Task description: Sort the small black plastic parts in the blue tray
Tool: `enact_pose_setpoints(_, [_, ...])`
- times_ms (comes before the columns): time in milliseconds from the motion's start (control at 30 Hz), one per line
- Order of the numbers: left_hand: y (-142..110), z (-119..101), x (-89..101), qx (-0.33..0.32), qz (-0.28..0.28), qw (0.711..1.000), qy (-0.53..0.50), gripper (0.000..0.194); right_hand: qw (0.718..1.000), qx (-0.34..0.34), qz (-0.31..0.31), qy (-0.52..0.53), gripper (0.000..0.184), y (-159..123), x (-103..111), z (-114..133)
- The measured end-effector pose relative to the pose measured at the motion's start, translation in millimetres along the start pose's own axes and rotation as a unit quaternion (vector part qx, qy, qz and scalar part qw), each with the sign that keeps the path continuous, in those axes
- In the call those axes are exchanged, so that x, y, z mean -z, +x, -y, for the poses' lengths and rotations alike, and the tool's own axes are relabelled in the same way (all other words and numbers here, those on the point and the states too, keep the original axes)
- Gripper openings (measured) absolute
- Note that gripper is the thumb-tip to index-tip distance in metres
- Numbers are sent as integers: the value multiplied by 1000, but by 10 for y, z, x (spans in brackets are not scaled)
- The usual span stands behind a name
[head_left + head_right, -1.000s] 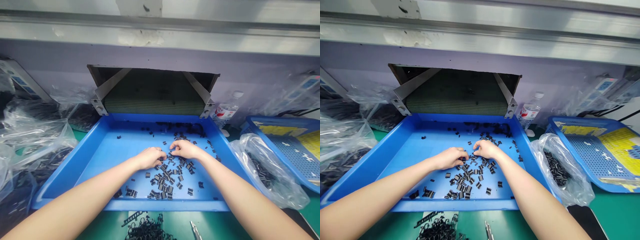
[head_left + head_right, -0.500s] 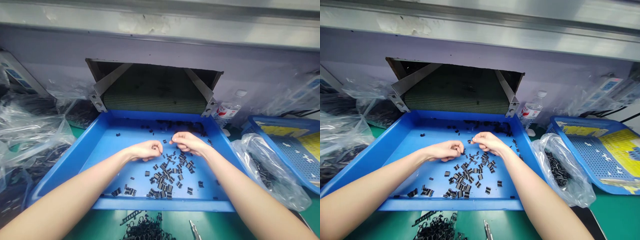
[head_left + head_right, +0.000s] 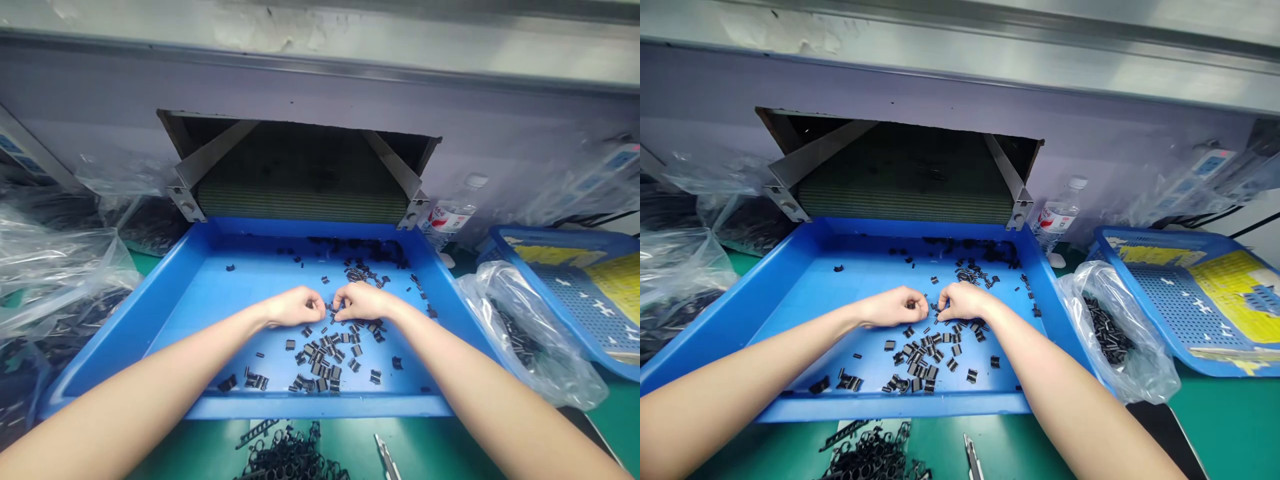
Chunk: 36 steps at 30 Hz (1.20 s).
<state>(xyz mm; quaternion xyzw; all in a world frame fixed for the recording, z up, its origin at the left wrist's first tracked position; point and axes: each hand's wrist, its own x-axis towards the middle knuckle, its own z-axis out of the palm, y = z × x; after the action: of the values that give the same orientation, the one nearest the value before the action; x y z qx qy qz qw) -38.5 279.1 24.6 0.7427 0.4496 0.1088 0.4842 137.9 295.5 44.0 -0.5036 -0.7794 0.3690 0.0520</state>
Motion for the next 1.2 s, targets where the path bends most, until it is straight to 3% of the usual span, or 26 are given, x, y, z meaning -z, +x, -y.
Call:
enact_pose_setpoints(133, [-47, -43, 197, 5, -30, 993, -116, 20, 1000, 8, -3, 2, 12, 22, -59, 7])
enact_pose_setpoints(267, [-126, -101, 320, -21, -68, 982, -175, 31, 995, 27, 19, 94, 11, -29, 27, 20])
enact_pose_setpoints(333, [-155, -91, 322, -2, -36, 989, -141, 35, 986, 54, 4, 156, 20, -81, 129, 20])
enact_pose_setpoints(467, [-149, -29, 216, 5, 86, 992, 88, 19, 969, 107, -63, 215, 30, -165, 290, 4])
enact_pose_setpoints(567, [-107, -4, 113, -5, 98, 979, 177, 15, 983, 83, -46, 158, 30, -177, 300, -13])
enact_pose_setpoints(667, [-81, -2, 75, -15, 96, 975, 201, 10, 998, 31, 41, 34, 22, -185, 270, -10])
enact_pose_setpoints(800, [-83, -18, 102, -26, 83, 976, 200, 9, 985, -16, 133, -113, 10, -232, 228, 47])
enact_pose_setpoints(900, [-77, -30, 76, -43, 65, 979, 188, 10, 968, -43, 160, -186, 19, -248, 163, 97])
enact_pose_setpoints(1033, [-44, -6, -44, -66, 75, 981, 167, 14, 958, -52, 171, -225, 19, -226, 77, 130])
enact_pose_setpoints(1200, [-43, -7, -113, -60, 53, 988, 129, 9, 964, -41, 180, -191, 20, -223, 108, 102])
